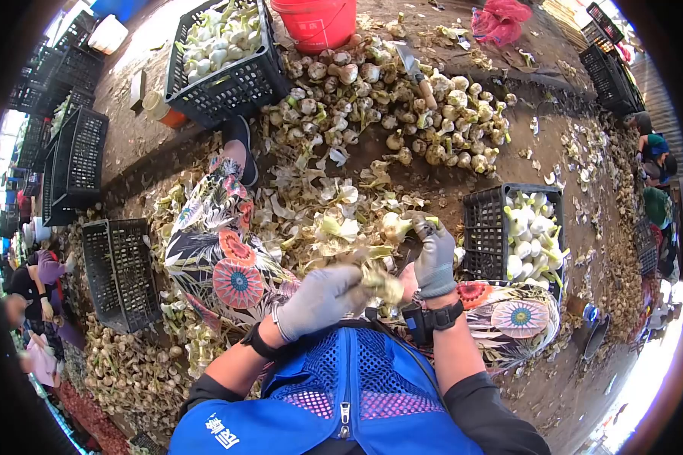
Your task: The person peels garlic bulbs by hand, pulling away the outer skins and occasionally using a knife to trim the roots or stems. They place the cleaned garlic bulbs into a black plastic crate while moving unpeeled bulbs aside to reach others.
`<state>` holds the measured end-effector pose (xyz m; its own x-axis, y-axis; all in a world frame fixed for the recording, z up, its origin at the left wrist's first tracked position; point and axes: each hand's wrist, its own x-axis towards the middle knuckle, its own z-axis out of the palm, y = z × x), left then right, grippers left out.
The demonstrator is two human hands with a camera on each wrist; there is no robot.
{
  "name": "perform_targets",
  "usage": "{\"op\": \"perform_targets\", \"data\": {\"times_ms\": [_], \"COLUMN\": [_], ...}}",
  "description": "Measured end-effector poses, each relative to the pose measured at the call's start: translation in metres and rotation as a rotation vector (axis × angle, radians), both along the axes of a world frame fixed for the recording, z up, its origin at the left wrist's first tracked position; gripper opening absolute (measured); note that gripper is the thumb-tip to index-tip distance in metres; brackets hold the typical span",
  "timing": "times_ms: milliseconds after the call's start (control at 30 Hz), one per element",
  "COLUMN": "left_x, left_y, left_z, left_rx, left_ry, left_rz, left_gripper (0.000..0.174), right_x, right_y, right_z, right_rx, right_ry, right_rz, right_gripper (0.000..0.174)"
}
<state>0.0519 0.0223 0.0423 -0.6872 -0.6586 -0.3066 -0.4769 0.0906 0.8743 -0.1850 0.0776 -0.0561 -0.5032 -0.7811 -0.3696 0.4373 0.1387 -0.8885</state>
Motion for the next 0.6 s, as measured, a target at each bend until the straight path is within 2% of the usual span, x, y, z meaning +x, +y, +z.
{"op": "perform_targets", "data": {"times_ms": [33,100,167,233,300,333,367,433,467,500,567,600], "left_x": [0.001,0.002,-0.006,-0.019,-0.030,-0.035,-0.038,-0.043,-0.042,-0.039,-0.033,-0.028], "left_y": [0.003,0.005,-0.008,-0.023,-0.030,-0.033,-0.032,-0.030,-0.030,-0.028,-0.028,-0.026], "left_z": [0.001,-0.018,-0.025,-0.007,-0.004,-0.009,-0.011,-0.013,-0.024,-0.027,-0.016,-0.020], "left_rx": [0.057,0.029,-0.296,-0.203,0.237,0.287,0.287,0.490,0.316,0.319,0.565,0.565], "left_ry": [-0.110,-0.103,-0.026,-0.029,0.230,0.263,0.262,0.254,0.191,0.190,0.272,0.271], "left_rz": [-0.182,-0.141,0.152,0.197,0.314,0.345,0.346,0.374,0.323,0.324,0.357,0.360], "left_gripper": [0.036,0.043,0.047,0.048,0.045,0.042,0.042,0.042,0.042,0.042,0.044,0.044], "right_x": [0.001,0.003,0.013,0.024,0.031,0.034,0.037,0.041,0.039,0.040,0.046,0.039], "right_y": [-0.003,-0.002,-0.009,-0.014,-0.016,-0.018,-0.018,-0.017,-0.016,-0.014,-0.010,-0.010], "right_z": [0.002,0.008,0.041,0.067,0.070,0.073,0.069,0.063,0.066,0.067,0.068,0.071], "right_rx": [-0.008,-0.050,-0.130,-0.080,-0.070,-0.148,-0.149,-0.292,-0.295,-0.292,-0.184,-0.110], "right_ry": [-0.071,-0.044,0.013,0.051,0.184,0.364,0.363,0.838,0.986,0.986,0.486,0.126], "right_rz": [-0.071,-0.013,0.105,0.137,0.208,0.237,0.238,0.299,0.331,0.333,0.230,0.239], "right_gripper": [0.019,0.019,0.020,0.024,0.027,0.032,0.032,0.033,0.036,0.036,0.033,0.029]}}
